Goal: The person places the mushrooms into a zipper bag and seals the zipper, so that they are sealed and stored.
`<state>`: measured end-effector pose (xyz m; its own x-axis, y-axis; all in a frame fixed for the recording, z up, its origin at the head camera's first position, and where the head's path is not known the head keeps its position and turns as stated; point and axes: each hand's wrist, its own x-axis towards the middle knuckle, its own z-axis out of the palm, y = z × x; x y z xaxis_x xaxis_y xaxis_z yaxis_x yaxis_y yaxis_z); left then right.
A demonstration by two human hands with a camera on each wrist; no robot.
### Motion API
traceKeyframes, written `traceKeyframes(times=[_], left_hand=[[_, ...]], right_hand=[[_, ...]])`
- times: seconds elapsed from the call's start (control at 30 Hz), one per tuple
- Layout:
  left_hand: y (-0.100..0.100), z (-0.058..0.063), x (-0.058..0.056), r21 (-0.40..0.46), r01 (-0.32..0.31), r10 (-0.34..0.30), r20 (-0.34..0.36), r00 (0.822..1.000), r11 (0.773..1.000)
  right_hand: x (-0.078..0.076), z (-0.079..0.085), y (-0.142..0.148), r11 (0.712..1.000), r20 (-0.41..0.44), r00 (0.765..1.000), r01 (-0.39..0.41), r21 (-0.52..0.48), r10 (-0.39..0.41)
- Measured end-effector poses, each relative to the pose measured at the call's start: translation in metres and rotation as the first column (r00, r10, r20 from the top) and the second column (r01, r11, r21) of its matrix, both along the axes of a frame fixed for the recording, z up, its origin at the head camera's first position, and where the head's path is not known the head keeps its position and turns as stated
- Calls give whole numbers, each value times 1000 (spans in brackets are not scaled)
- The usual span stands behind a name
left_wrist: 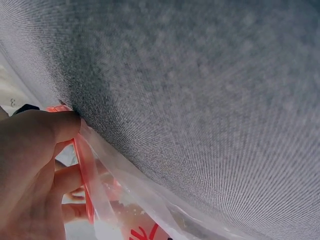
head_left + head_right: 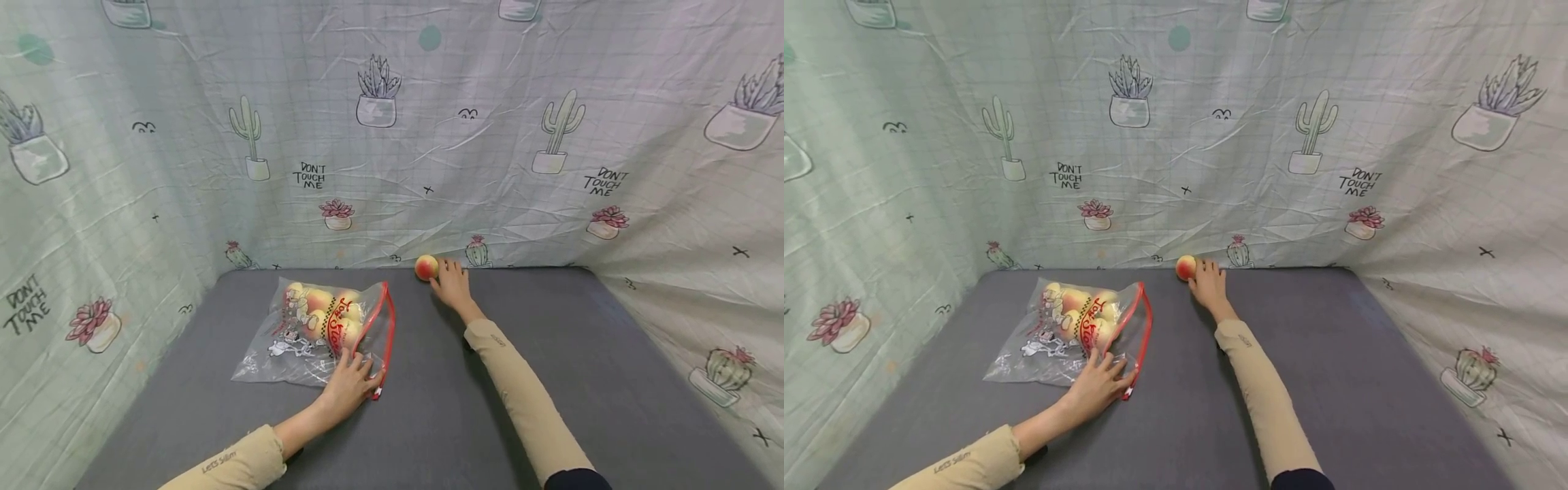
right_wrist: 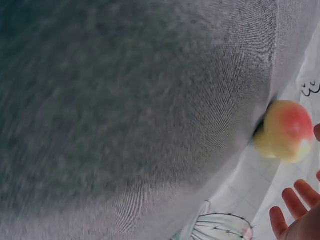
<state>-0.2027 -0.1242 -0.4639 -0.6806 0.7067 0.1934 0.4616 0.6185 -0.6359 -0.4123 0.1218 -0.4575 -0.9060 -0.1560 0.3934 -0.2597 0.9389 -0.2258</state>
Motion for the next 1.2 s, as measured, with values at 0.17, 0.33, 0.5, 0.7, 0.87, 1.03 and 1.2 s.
traceKeyframes(times=[0.17,0.33,0.5,0.7,0.87,1.03,1.2], left_hand=[[-1,0,2,7,-5,5,7,1000,1000],[-1,-1,1,24,-1,1,6,1000,1000],[0,-1,1,31,-6,6,14,1000,1000],[2,-1,1,24,-19,18,14,1000,1000],[3,0,1,26,-16,16,14,1000,1000],[1,0,1,44,-4,4,2,1000,999],[0,-2,1,64,16,-14,-19,1000,998]], right_hand=[[-5,-2,-6,999,6,1000,15,-49,-15],[-11,-1,-10,999,-26,1000,-12,-35,11],[-17,1,-14,997,-37,997,-69,25,69],[-19,-1,-16,991,-3,997,-79,106,80],[-21,-5,-16,989,36,997,-74,130,70],[-25,-4,-15,984,73,995,-74,160,63],[-25,-4,-13,974,89,994,-86,208,68]])
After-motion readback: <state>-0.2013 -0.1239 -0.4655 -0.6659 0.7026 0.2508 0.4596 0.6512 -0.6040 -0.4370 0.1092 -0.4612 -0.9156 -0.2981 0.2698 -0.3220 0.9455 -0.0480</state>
